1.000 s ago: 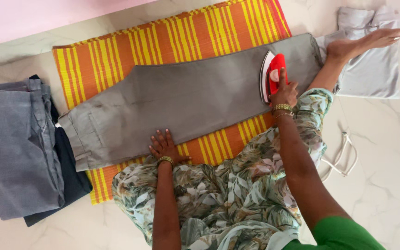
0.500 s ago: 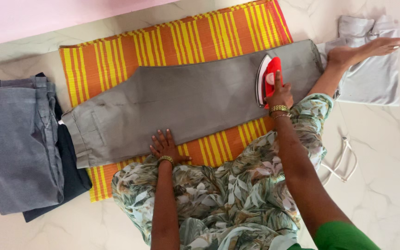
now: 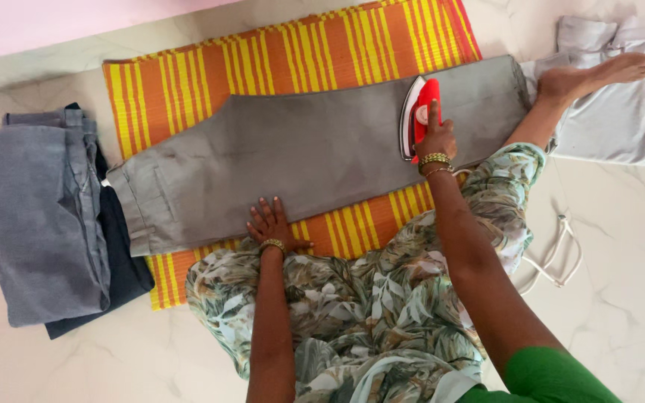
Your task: The person irons a pair of grey trousers laid out on a striped mat on the floor. They use a red electric iron to smooth the fabric, then fold the trousers and place them on a stack. Finally, they pick up a white shirt and begin ironing it.
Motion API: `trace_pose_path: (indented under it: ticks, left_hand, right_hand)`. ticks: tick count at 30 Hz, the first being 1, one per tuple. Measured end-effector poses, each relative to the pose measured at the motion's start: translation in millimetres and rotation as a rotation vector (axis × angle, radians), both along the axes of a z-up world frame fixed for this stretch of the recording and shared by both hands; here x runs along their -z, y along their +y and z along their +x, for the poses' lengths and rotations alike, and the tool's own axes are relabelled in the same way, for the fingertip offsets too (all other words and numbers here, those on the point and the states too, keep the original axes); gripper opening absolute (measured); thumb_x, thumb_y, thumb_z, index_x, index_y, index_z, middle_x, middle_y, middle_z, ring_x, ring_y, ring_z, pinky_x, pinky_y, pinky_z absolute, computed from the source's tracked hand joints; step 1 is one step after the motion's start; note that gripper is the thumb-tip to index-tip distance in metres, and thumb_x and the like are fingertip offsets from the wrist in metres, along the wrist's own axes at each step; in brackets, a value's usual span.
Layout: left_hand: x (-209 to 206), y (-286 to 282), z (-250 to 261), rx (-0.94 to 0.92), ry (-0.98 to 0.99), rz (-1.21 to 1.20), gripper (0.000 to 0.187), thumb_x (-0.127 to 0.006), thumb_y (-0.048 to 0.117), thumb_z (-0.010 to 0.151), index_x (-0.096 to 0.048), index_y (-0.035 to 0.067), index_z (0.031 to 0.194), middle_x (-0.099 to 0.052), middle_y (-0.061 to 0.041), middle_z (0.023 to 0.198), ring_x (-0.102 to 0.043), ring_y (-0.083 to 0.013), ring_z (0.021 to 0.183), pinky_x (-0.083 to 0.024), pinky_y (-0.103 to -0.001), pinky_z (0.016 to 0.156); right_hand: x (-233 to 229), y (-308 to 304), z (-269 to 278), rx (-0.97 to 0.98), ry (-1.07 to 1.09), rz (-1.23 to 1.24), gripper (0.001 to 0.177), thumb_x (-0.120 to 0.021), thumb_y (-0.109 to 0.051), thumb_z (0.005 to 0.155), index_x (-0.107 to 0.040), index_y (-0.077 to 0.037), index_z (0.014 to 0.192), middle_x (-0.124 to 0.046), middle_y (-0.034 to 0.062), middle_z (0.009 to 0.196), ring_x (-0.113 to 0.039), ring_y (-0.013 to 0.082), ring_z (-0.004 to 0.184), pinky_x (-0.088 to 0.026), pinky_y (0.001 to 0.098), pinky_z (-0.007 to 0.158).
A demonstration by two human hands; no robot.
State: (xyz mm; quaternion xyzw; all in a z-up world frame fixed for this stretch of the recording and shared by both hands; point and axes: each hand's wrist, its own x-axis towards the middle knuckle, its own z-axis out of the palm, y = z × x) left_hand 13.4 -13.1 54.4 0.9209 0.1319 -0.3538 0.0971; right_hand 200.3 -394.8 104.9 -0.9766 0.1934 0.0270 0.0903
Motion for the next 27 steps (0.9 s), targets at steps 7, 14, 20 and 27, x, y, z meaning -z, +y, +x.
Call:
trace_pose_path:
  ticks: [7, 14, 20, 27]
  left_hand:
    - [-3.7, -0.2, 4.2, -0.019, 0.010, -0.024, 0.169, -0.087, 0.081, 0.048, 0.024, 0.023, 0.162, 0.033, -0.017, 0.167, 0.031, -0.0456, 0.151, 0.007, -0.070, 0.118]
    - [-6.3, -0.6, 2.6, -0.036, -0.005, -0.035, 0.171, -0.090, 0.077, 0.045, 0.022, 0.024, 0.162, 0.033, -0.016, 0.167, 0.032, -0.0452, 0.151, 0.007, -0.070, 0.118]
    - [-3.5, 0.4, 3.1, -0.023, -0.011, -0.037, 0.169, -0.089, 0.078, 0.049, 0.025, 0.023, 0.161, 0.035, -0.016, 0.165, 0.033, -0.0429, 0.150, 0.009, -0.069, 0.118]
    - [-5.2, 0.6, 2.1, -0.039, -0.026, -0.047, 0.169, -0.089, 0.078, 0.048, 0.022, 0.023, 0.163, 0.033, -0.016, 0.167, 0.030, -0.0432, 0.152, 0.008, -0.068, 0.120]
  right_hand:
    - [-1.4, 45.8, -53.7, -0.093, 0.017, 0.054, 0.120, -0.089, -0.017, 0.068, -0.019, -0.044, 0.161, -0.055, 0.0149, 0.124, -0.069, 0.0439, 0.093, -0.058, 0.0553, 0.072]
    - [4.0, 42.6, -9.7, -0.141, -0.012, 0.054, 0.124, -0.090, -0.013, 0.066, -0.018, -0.044, 0.162, -0.056, 0.0150, 0.123, -0.068, 0.0421, 0.097, -0.059, 0.0531, 0.073]
    - [5.9, 66.1, -27.9, -0.204, -0.052, 0.070, 0.128, -0.091, -0.012, 0.061, -0.015, -0.035, 0.163, -0.056, 0.0202, 0.116, -0.067, 0.0432, 0.095, -0.058, 0.0514, 0.076]
    - [2.5, 91.0, -52.5, -0.242, -0.051, 0.098, 0.115, -0.085, -0.009, 0.072, -0.021, -0.037, 0.164, -0.057, 0.0176, 0.119, -0.068, 0.0463, 0.089, -0.057, 0.0552, 0.074]
